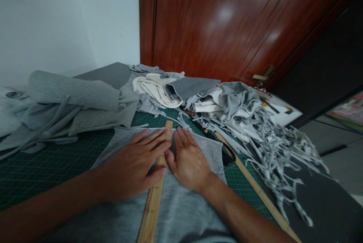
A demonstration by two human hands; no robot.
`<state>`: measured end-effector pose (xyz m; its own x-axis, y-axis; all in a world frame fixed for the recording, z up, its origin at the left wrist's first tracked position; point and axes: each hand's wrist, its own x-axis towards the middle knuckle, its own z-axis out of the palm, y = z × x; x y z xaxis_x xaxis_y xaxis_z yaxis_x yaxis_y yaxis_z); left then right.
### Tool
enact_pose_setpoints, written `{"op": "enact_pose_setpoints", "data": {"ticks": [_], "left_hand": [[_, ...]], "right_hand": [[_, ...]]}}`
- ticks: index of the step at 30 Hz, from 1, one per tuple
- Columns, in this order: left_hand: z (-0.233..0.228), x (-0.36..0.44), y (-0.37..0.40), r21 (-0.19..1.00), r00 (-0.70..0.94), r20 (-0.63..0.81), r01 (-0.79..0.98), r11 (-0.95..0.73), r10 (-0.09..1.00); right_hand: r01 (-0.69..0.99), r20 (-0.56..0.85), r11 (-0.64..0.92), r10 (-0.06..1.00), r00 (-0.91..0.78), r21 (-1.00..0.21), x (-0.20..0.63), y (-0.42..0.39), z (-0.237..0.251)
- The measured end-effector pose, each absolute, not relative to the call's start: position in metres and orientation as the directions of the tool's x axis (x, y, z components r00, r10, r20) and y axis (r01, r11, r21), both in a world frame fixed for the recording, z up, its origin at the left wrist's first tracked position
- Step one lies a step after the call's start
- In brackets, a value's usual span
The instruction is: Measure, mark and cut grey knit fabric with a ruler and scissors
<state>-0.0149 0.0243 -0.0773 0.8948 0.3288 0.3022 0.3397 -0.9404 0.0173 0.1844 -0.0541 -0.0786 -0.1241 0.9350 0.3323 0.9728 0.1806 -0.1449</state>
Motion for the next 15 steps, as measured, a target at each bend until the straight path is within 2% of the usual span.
{"op": "enact_pose_setpoints", "data": {"ticks": [11, 15], "left_hand": [[-0.068, -0.015, 0.022, 0.059, 0.915, 0.226, 0.329, -0.943, 0.333], [-0.066, -0.013, 0.020, 0.084, 0.913, 0.202, 0.344, -0.935, 0.354]], "right_hand": [[0.971, 0.348, 0.187, 0.929, -0.126, -0.147, 0.185, -0.056, -0.082], [0.964, 0.415, 0.224, 0.898, -0.146, -0.145, 0.184, -0.062, -0.082]]}}
